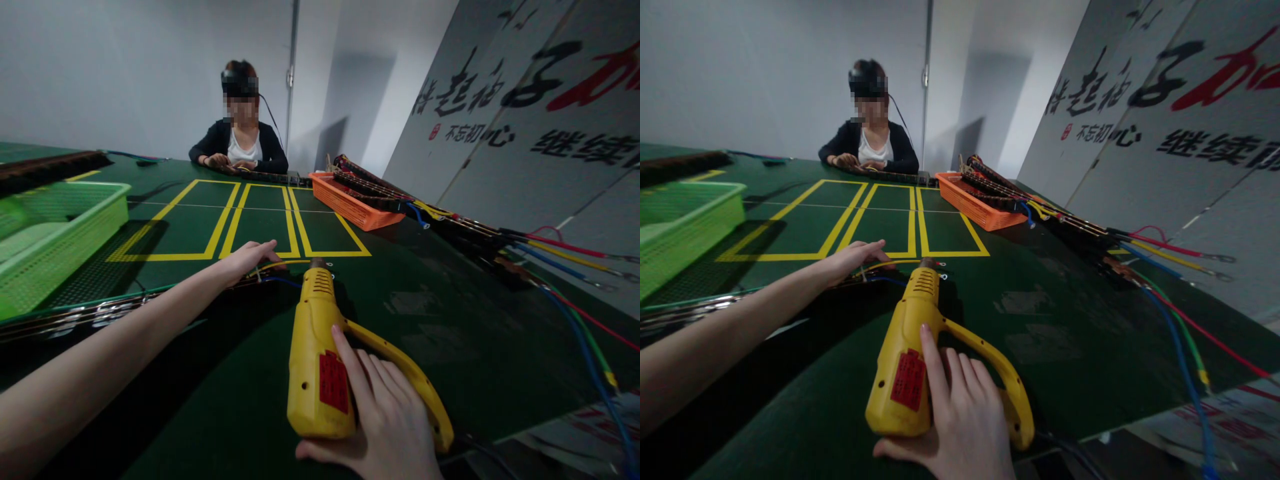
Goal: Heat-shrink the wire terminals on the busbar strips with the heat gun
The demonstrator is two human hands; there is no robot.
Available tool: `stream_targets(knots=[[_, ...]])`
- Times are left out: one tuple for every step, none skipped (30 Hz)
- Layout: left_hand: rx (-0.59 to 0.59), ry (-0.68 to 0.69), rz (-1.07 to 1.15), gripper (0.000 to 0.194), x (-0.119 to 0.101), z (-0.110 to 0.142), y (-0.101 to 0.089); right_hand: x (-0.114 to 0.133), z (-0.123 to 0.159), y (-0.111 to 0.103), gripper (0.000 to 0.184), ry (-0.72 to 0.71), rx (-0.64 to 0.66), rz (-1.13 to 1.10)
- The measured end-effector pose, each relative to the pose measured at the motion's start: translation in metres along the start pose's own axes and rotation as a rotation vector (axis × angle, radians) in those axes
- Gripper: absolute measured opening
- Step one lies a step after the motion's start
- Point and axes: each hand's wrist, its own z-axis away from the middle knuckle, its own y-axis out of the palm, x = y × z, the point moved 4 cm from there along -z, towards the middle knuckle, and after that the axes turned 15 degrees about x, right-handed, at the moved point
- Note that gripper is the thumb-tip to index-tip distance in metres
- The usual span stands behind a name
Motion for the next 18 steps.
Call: stream_targets(knots=[[0.000, -0.005, 0.004, 0.058, 0.000, 0.000, 0.000, 0.000, 0.000, 0.000, 0.122, 0.001, -0.002, 0.007], [0.002, -0.006, 0.008, 0.058, 0.000, 0.000, 0.000, 0.000, 0.000, 0.001, 0.123, 0.000, -0.005, 0.015], [0.005, -0.002, 0.012, 0.057, -0.001, 0.000, 0.001, 0.000, 0.000, 0.001, 0.123, -0.001, -0.009, 0.022], [0.010, 0.004, 0.014, 0.056, -0.001, 0.000, 0.001, 0.001, 0.000, 0.001, 0.123, -0.002, -0.016, 0.029], [0.013, 0.008, 0.014, 0.056, -0.001, 0.000, 0.001, 0.002, 0.000, 0.001, 0.122, -0.003, -0.019, 0.034], [0.016, 0.012, 0.013, 0.056, -0.002, 0.000, 0.001, 0.002, 0.000, 0.001, 0.122, -0.002, -0.021, 0.035], [0.014, 0.015, 0.010, 0.055, -0.003, 0.000, 0.001, 0.002, 0.000, 0.001, 0.121, -0.005, -0.016, 0.031], [0.008, 0.016, 0.005, 0.054, -0.004, 0.001, 0.001, 0.002, 0.000, 0.001, 0.121, -0.010, -0.006, 0.023], [-0.002, 0.013, 0.000, 0.054, -0.005, 0.002, 0.002, 0.001, 0.000, 0.000, 0.122, -0.017, 0.012, 0.014], [-0.011, 0.007, -0.003, 0.053, -0.006, 0.003, 0.002, -0.001, 0.000, -0.001, 0.122, -0.028, 0.033, 0.005], [-0.015, 0.004, -0.003, 0.052, -0.007, 0.003, 0.003, -0.003, -0.001, -0.004, 0.122, -0.042, 0.056, -0.004], [-0.015, 0.006, -0.002, 0.052, -0.008, 0.004, 0.003, -0.006, -0.001, -0.007, 0.122, -0.055, 0.077, -0.014], [-0.012, 0.013, -0.002, 0.051, -0.009, 0.005, 0.004, -0.009, -0.001, -0.010, 0.122, -0.063, 0.097, -0.026], [-0.008, 0.025, -0.003, 0.051, -0.010, 0.005, 0.004, -0.013, -0.001, -0.015, 0.121, -0.067, 0.114, -0.044], [-0.005, 0.035, -0.006, 0.051, -0.010, 0.005, 0.004, -0.017, -0.001, -0.019, 0.121, -0.066, 0.130, -0.064], [-0.003, 0.040, -0.011, 0.052, -0.010, 0.005, 0.004, -0.021, -0.001, -0.022, 0.122, -0.061, 0.143, -0.086], [-0.003, 0.041, -0.017, 0.052, -0.010, 0.005, 0.004, -0.023, -0.001, -0.025, 0.122, -0.056, 0.154, -0.104], [-0.001, 0.040, -0.021, 0.052, -0.010, 0.005, 0.004, -0.024, -0.001, -0.027, 0.122, -0.053, 0.159, -0.114]])
